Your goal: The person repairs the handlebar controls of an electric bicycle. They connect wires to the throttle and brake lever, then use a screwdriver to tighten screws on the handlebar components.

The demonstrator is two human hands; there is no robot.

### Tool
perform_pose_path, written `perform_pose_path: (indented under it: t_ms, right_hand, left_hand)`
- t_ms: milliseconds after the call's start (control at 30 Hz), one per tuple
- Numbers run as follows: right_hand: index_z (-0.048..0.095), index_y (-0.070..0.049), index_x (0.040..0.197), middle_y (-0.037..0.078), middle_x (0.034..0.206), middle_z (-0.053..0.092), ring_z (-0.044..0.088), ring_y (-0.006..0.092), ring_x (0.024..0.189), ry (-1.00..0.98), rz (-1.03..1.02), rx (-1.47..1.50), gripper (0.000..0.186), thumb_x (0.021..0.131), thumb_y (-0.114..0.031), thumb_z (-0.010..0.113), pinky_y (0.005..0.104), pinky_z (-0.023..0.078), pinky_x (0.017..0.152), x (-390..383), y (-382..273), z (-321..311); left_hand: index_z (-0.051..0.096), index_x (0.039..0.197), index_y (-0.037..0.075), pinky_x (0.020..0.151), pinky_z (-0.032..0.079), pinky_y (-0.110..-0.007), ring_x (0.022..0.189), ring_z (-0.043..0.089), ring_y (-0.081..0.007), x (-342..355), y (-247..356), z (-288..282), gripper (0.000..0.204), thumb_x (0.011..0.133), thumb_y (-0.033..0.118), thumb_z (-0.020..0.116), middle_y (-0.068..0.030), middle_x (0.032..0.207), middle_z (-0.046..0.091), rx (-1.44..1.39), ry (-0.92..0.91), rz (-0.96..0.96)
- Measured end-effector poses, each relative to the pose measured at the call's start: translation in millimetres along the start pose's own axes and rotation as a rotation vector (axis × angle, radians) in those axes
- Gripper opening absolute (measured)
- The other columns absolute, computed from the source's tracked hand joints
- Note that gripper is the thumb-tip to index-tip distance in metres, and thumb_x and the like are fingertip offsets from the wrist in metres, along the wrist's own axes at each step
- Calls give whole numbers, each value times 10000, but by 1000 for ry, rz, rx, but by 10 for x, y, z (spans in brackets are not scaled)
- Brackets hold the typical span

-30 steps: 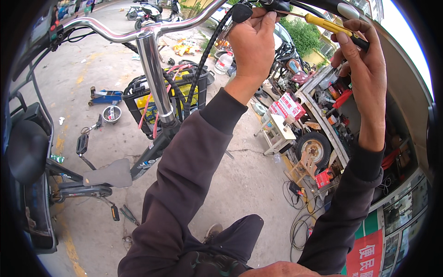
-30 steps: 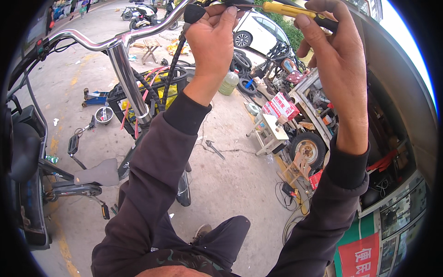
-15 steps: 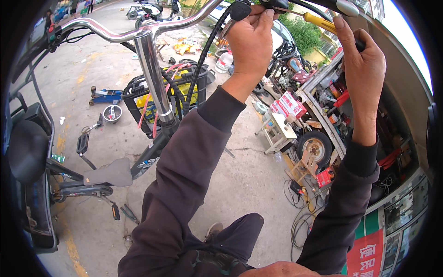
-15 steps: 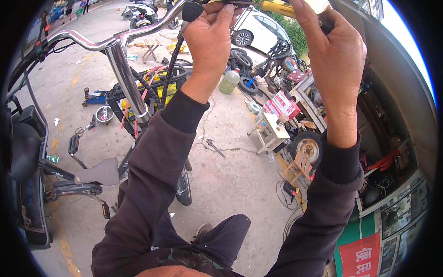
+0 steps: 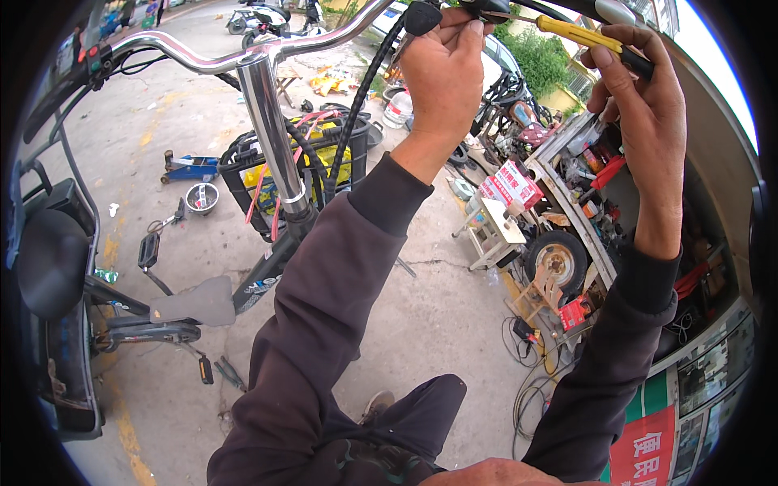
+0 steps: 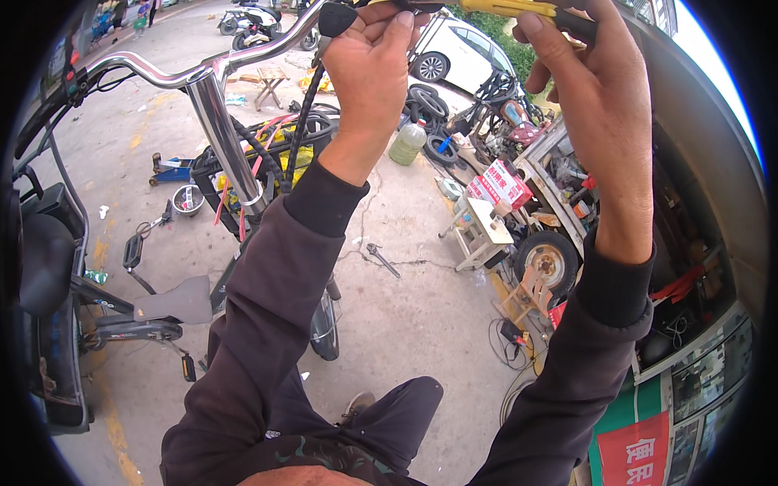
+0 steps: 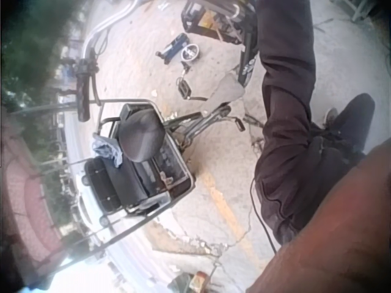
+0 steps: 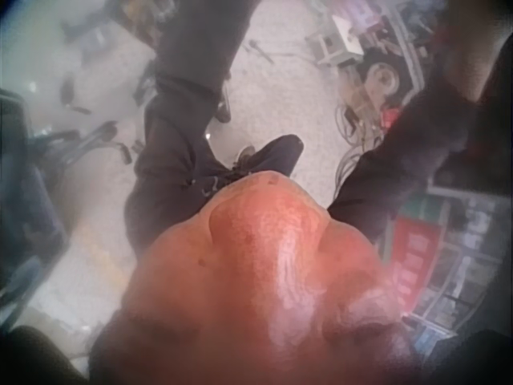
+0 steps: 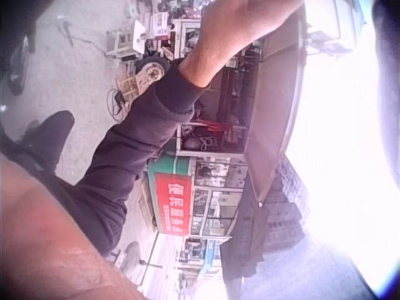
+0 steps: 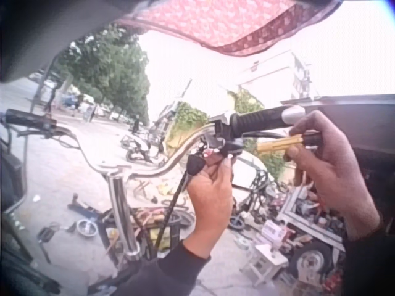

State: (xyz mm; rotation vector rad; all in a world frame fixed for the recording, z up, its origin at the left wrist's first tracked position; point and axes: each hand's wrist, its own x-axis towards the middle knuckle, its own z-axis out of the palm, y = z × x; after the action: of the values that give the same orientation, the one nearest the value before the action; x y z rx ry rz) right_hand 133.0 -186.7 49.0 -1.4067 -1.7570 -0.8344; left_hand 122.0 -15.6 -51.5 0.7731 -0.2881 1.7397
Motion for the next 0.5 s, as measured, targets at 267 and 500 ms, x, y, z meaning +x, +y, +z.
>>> perform_pose_path:
  t_ms: [267,500]
  right_hand:
    - [702,-19,948,-1,650,601,535,28,572,2,101,-282,355,991,-371,690,205,397,498,2,164,-77]
    - [710,-15,920,-23,627,560,531,16,588,68,129,-431,407,999,-412,667,193,367,467,100,311,-151]
  left_hand:
    - [667,1042,-59,685,470,-225,765,611,-64,35,-62,-13,152,1002,75,607,-34,897,704,3,-20,-45]
    - [651,1080,-70,739,499,-237,823,651,-86,-21,-10,27,173,999,79,614,-64,964,725,28,-33,-20]
